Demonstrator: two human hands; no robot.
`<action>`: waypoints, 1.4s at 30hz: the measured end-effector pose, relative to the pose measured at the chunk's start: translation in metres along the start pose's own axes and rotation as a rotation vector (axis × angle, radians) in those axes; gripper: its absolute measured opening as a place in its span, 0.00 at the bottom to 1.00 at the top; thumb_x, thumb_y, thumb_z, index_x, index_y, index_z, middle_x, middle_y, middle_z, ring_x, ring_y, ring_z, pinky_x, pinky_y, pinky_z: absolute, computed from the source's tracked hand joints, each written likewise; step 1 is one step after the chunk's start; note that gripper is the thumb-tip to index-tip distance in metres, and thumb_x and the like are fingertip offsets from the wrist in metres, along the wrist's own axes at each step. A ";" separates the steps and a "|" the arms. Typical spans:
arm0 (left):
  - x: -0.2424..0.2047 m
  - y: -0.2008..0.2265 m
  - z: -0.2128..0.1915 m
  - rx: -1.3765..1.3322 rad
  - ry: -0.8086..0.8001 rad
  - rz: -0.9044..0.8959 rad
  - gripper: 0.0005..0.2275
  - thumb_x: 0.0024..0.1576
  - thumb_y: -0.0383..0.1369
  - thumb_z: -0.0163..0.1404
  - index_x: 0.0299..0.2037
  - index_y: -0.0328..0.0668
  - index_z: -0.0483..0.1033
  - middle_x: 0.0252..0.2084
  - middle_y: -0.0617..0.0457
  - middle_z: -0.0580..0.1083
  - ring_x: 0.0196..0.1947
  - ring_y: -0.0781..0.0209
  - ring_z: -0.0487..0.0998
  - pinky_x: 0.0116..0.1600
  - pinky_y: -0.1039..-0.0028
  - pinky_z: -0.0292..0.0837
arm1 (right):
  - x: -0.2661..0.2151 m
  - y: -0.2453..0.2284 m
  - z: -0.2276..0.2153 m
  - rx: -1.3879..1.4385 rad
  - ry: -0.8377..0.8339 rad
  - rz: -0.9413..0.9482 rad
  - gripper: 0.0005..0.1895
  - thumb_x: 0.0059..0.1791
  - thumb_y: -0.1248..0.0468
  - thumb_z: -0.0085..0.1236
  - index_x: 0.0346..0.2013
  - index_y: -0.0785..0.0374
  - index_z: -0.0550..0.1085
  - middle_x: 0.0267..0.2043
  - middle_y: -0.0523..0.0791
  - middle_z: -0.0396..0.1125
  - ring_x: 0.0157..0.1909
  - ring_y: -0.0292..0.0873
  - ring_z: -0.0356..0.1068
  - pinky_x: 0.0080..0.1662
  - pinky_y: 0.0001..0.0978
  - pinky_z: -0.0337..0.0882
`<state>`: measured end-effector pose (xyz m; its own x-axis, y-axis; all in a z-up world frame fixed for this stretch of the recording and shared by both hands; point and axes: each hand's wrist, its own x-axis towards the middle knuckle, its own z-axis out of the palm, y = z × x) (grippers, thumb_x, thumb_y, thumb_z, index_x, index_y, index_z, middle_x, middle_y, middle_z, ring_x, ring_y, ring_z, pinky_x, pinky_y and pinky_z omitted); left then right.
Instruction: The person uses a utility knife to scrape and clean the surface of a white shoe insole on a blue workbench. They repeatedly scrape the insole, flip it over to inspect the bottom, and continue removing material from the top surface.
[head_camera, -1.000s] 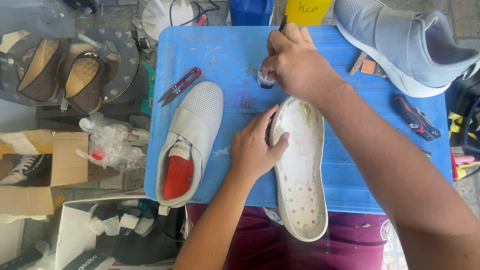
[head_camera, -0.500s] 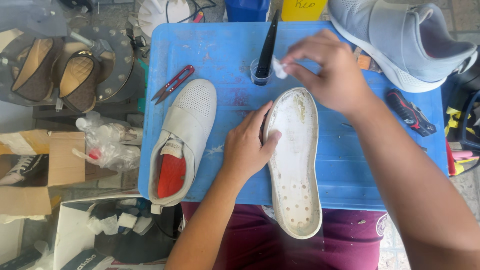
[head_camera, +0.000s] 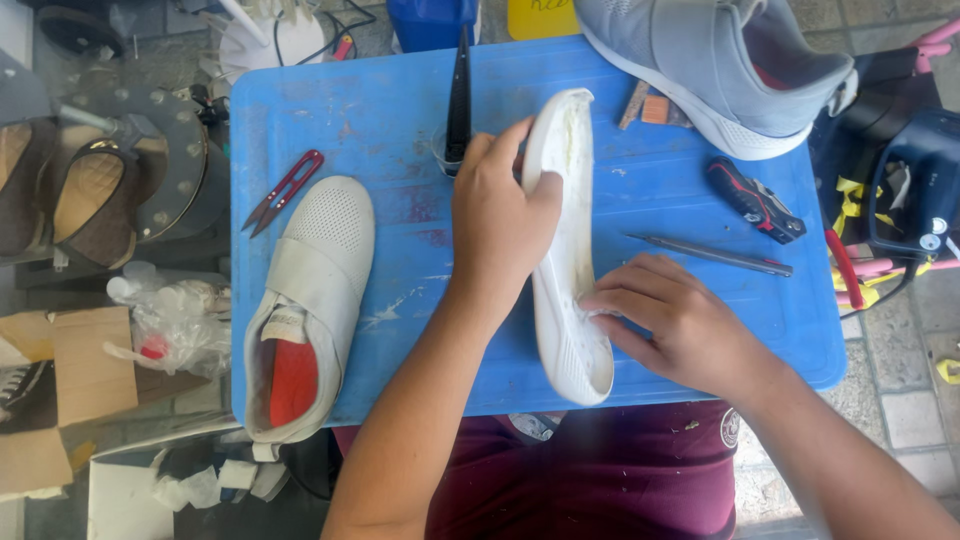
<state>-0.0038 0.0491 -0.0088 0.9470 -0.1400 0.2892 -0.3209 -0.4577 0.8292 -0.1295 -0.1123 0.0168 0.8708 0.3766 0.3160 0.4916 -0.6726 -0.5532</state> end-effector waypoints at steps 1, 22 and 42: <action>0.006 0.000 0.005 -0.021 0.003 -0.015 0.19 0.51 0.27 0.55 0.55 0.38 0.78 0.41 0.46 0.74 0.39 0.51 0.79 0.47 0.65 0.75 | 0.000 0.001 0.000 -0.033 0.003 -0.002 0.12 0.40 0.70 0.66 0.38 0.64 0.78 0.40 0.47 0.72 0.44 0.51 0.71 0.48 0.42 0.72; -0.006 -0.015 0.046 -0.783 -0.454 -0.125 0.42 0.48 0.23 0.46 0.78 0.37 0.45 0.78 0.39 0.55 0.77 0.48 0.56 0.75 0.68 0.55 | -0.017 0.004 -0.005 0.070 -0.094 0.092 0.09 0.42 0.68 0.65 0.34 0.66 0.75 0.34 0.48 0.68 0.39 0.52 0.69 0.42 0.43 0.71; -0.006 -0.021 0.048 -0.799 -0.467 -0.215 0.38 0.49 0.22 0.43 0.76 0.36 0.50 0.73 0.40 0.62 0.73 0.50 0.62 0.74 0.67 0.56 | -0.027 0.009 0.015 0.058 0.036 0.262 0.09 0.44 0.69 0.64 0.36 0.68 0.74 0.34 0.50 0.69 0.37 0.51 0.72 0.40 0.41 0.72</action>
<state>-0.0023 0.0175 -0.0511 0.8426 -0.5384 0.0153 0.1086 0.1976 0.9742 -0.1490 -0.1193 -0.0079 0.9682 0.1709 0.1828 0.2497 -0.7060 -0.6627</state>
